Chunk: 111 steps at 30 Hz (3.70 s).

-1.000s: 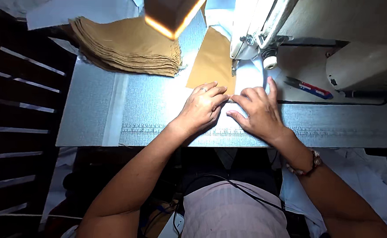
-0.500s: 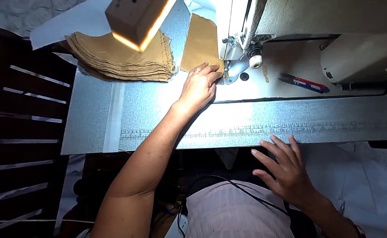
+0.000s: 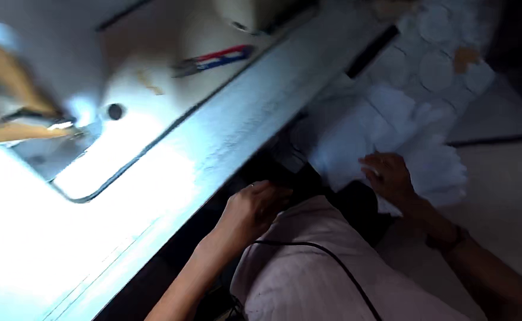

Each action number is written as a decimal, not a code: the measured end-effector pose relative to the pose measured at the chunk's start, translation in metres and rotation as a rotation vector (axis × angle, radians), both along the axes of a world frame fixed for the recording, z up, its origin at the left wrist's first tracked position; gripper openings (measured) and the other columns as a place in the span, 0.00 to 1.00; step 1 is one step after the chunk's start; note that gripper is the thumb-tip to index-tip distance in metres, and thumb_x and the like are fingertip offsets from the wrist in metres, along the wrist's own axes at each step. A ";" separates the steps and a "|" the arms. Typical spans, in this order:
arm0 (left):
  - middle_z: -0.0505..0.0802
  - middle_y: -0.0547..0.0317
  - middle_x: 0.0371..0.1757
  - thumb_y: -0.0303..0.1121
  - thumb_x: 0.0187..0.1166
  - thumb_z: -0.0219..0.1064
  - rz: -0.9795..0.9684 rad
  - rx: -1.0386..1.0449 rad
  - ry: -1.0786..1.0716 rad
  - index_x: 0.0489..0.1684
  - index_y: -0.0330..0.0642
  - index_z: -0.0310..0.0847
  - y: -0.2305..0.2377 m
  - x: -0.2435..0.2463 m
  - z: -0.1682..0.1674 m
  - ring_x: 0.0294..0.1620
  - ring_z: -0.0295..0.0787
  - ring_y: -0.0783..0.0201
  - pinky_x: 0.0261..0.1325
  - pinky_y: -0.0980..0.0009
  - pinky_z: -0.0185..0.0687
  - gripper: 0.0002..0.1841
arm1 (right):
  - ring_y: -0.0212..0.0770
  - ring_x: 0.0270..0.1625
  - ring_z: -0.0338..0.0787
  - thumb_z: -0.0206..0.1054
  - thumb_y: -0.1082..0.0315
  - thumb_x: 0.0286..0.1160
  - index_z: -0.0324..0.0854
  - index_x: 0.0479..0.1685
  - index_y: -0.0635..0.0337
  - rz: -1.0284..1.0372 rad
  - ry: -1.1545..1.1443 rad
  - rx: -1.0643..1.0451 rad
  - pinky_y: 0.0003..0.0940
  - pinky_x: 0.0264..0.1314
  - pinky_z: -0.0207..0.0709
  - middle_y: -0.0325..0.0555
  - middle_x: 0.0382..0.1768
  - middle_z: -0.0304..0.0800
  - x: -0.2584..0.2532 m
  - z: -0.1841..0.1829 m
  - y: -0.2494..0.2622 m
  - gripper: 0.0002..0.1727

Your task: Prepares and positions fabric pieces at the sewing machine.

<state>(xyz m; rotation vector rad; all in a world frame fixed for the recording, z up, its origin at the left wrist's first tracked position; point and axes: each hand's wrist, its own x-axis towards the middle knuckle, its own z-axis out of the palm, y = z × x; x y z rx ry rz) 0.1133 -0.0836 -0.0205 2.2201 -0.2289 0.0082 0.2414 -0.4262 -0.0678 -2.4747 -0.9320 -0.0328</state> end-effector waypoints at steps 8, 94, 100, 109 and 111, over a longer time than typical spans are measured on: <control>0.91 0.43 0.57 0.27 0.86 0.63 0.010 -0.419 0.798 0.69 0.30 0.79 -0.079 0.091 -0.075 0.49 0.92 0.57 0.56 0.59 0.88 0.16 | 0.62 0.55 0.89 0.59 0.72 0.86 0.83 0.63 0.76 -0.817 0.399 0.063 0.53 0.63 0.80 0.74 0.57 0.87 -0.001 -0.032 -0.095 0.17; 0.50 0.36 0.95 0.60 0.79 0.61 1.066 0.539 -0.082 0.91 0.41 0.59 0.116 -0.130 0.017 0.96 0.32 0.31 0.90 0.30 0.24 0.44 | 0.45 0.45 0.88 0.65 0.75 0.55 0.89 0.55 0.66 1.193 0.192 0.335 0.48 0.55 0.75 0.46 0.36 0.93 -0.023 0.093 0.361 0.23; 0.72 0.35 0.86 0.47 0.69 0.69 0.967 0.559 -0.203 0.41 0.52 0.96 0.118 -0.132 0.013 0.90 0.43 0.19 0.78 0.14 0.19 0.14 | 0.35 0.28 0.82 0.59 0.50 0.82 0.92 0.57 0.60 1.218 0.154 0.182 0.41 0.48 0.74 0.38 0.23 0.87 -0.033 0.093 0.362 0.25; 0.90 0.42 0.69 0.34 0.83 0.61 1.074 0.611 -0.406 0.42 0.41 0.96 0.197 -0.144 0.074 0.84 0.70 0.34 0.85 0.31 0.46 0.14 | 0.65 0.59 0.86 0.61 0.50 0.82 0.85 0.70 0.57 0.974 -0.165 0.159 0.62 0.58 0.73 0.61 0.57 0.88 -0.068 0.056 0.372 0.26; 0.91 0.37 0.61 0.32 0.83 0.62 1.141 0.595 -0.338 0.44 0.32 0.93 0.237 -0.149 0.098 0.71 0.83 0.41 0.77 0.48 0.69 0.14 | 0.67 0.72 0.82 0.57 0.50 0.86 0.84 0.71 0.58 1.002 -0.130 0.163 0.69 0.74 0.66 0.62 0.66 0.87 -0.066 0.050 0.370 0.26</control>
